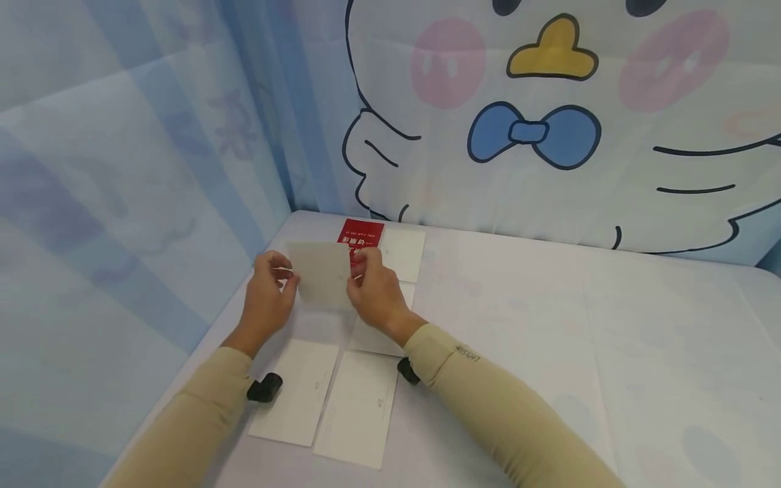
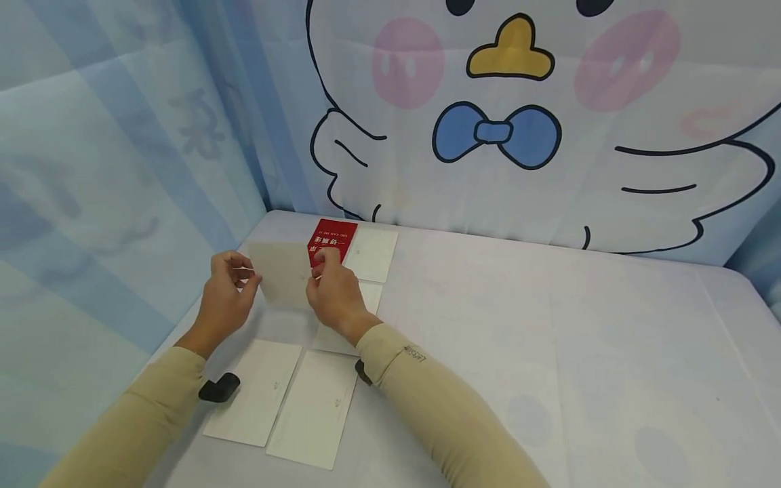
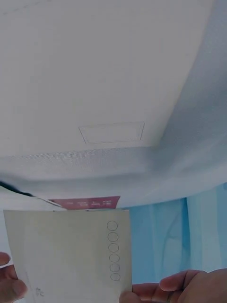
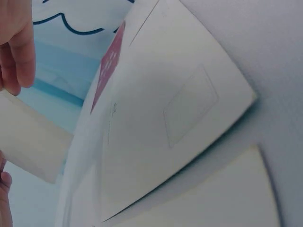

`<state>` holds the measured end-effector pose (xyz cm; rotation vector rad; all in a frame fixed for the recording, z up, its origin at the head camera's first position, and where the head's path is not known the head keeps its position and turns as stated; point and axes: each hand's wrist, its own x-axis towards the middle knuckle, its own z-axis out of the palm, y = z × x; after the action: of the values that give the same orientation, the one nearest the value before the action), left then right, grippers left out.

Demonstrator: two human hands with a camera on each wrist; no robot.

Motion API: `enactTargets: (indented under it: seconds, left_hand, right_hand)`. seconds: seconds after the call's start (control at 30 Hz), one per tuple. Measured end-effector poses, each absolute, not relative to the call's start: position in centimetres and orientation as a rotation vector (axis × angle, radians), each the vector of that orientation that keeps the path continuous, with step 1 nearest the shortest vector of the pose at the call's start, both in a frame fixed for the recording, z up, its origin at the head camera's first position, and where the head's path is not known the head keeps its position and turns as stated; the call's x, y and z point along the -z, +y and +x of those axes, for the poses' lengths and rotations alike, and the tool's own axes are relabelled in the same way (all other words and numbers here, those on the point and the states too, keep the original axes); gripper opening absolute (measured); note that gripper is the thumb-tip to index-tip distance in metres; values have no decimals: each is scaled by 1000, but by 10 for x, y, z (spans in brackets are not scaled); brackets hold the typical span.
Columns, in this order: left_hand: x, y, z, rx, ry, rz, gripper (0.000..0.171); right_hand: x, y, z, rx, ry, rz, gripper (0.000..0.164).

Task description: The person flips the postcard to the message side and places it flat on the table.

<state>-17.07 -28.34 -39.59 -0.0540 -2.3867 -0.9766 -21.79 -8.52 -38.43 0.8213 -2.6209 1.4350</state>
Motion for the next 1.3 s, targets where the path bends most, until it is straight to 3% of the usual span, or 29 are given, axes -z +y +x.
enactTargets:
  seconds: [0.2,0.43,1.03,1.3]
  left_hand:
    - [402,-286,-173,976,-2410,-106,27]
    - [405,-289,-173,949,-2490,-202,35]
    - [412,-280,-189,820,-3039,173,57]
    - [412,-282,-188,765,-3123,209,58]
  right_hand:
    - [387,-86,-217,-1436,-2583,887,25]
    - [391,-87,-216,-1255,-2703,926,38]
    - [406,-94,-228,-712,-3115,899,60]
    - [406,-97,-230,-585,-3164,958,59]
